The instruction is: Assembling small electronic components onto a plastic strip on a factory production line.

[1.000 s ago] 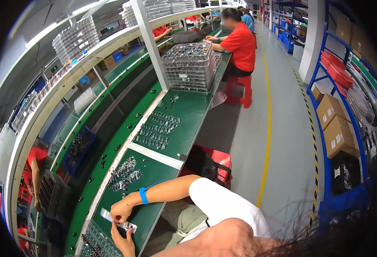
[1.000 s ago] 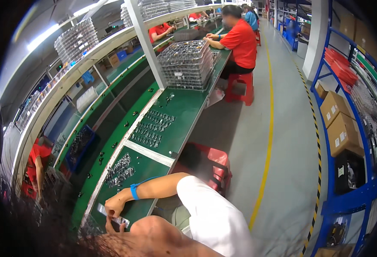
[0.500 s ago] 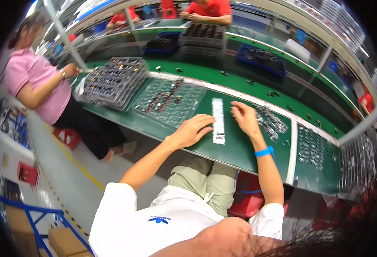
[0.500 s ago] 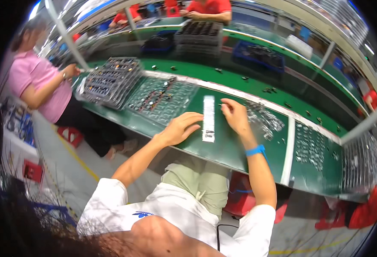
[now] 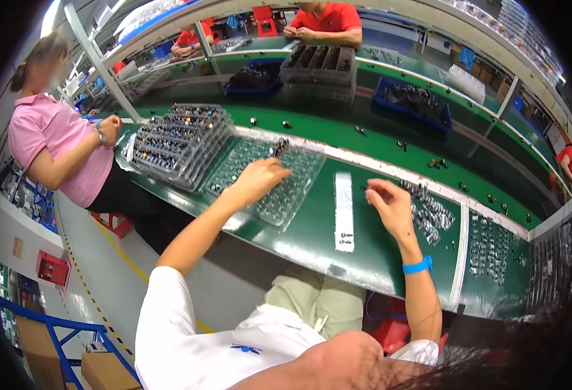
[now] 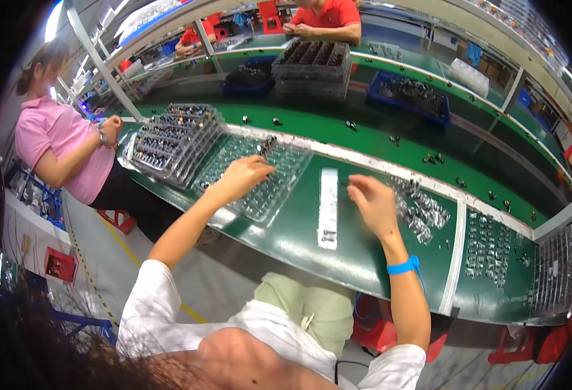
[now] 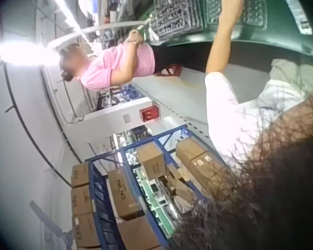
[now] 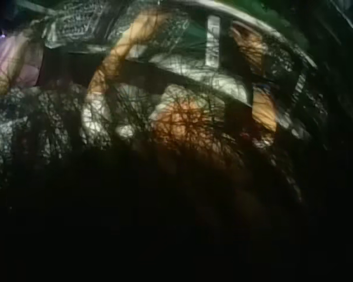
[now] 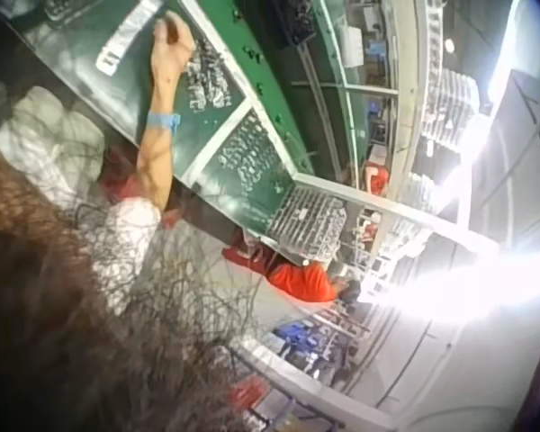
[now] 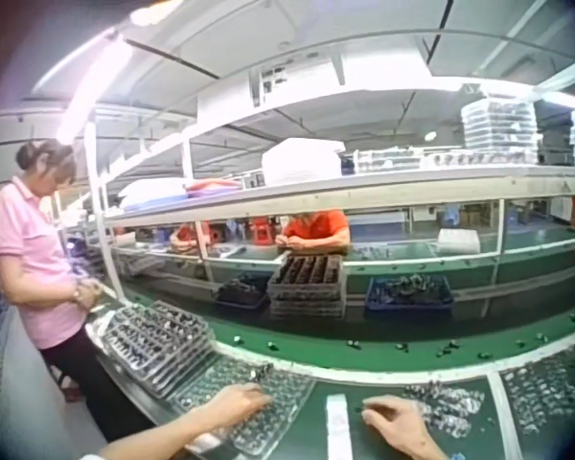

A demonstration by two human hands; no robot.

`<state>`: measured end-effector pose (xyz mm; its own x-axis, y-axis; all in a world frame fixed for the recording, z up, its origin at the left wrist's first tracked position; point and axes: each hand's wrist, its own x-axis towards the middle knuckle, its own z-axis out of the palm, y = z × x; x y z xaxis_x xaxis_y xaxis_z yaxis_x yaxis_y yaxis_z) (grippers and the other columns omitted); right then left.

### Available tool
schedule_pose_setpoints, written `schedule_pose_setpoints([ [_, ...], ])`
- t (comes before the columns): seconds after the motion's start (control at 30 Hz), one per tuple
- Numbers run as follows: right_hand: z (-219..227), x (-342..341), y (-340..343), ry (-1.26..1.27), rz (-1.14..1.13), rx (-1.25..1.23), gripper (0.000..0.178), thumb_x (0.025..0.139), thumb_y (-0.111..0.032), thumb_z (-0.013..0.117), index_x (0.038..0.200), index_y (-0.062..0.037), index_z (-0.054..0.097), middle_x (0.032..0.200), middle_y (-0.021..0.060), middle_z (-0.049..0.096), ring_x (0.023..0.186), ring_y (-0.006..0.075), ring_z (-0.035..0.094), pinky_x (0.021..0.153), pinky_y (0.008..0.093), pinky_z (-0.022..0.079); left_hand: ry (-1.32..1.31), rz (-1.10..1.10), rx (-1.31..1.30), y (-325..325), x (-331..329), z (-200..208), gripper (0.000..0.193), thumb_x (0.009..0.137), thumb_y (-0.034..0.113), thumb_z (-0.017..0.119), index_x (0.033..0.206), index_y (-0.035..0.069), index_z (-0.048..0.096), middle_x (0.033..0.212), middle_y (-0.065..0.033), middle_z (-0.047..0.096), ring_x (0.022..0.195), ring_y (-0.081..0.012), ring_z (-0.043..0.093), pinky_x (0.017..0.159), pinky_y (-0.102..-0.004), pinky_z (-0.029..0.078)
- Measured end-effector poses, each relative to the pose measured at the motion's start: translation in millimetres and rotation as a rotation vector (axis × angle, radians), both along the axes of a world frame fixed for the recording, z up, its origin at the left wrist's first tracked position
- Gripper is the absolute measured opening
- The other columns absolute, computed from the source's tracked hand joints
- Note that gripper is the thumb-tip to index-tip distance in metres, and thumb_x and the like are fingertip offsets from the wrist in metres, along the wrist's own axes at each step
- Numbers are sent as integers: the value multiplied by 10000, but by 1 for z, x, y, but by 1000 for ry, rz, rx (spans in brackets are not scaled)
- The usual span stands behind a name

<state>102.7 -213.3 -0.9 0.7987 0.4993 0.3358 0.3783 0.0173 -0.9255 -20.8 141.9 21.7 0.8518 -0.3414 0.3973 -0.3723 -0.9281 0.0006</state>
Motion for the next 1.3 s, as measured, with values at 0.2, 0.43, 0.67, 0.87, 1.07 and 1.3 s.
schedule_pose_setpoints([
  [0.2, 9, -8, -4, -5, -33, -19, 147, 950, -6, 711, 1065, 85, 722, 912, 94, 733, 808, 158, 717, 741, 268, 592, -94, -22, -645, -51, 6, 45, 168, 871, 92, 790, 1019, 20, 757, 1066, -116, 753, 1032, -281, 710, 919, -381, 556],
  [0.43, 24, -23, -17, 29, -59, 178, 145, 969, 39, 667, 1101, 85, 707, 1039, 135, 722, 877, 187, 714, 784, 299, 594, 124, -301, -1066, -135, 41, 31, 230, 889, 38, 773, 1115, 15, 742, 1081, -119, 738, 1033, -241, 712, 915, -378, 554],
  [0.67, 39, -46, -13, -183, -12, -22, 159, 929, 35, 696, 1085, 48, 724, 1172, 172, 700, 1087, 253, 683, 894, 325, 570, 341, -232, -1314, -149, 27, 12, 325, 816, 83, 869, 1119, 43, 758, 1021, -66, 741, 1018, -160, 655, 884, -318, 521],
  [0.87, 50, -42, 10, -225, -30, -36, 133, 863, 30, 755, 994, 54, 767, 1040, 192, 762, 949, 266, 740, 836, 326, 582, 399, -204, -1479, -141, 24, -1, 346, 790, -70, 843, 1116, -16, 745, 1054, -92, 689, 907, -132, 625, 809, -290, 526],
  [1.07, 45, -40, 5, -164, -17, -26, 184, 833, 72, 779, 1013, 32, 774, 988, 168, 771, 857, 238, 748, 731, 306, 591, 468, -285, -1576, -140, 26, 4, 346, 811, -174, 767, 1131, -69, 687, 1128, -214, 715, 922, -201, 695, 820, -327, 602],
  [1.3, 40, -42, -2, -248, 3, -37, 193, 821, 64, 795, 1008, 23, 774, 964, 161, 768, 826, 239, 748, 698, 297, 586, 475, -314, -1622, -145, 24, 0, 343, 817, -161, 775, 1134, -73, 676, 1134, -230, 714, 1034, -266, 721, 863, -366, 635],
])
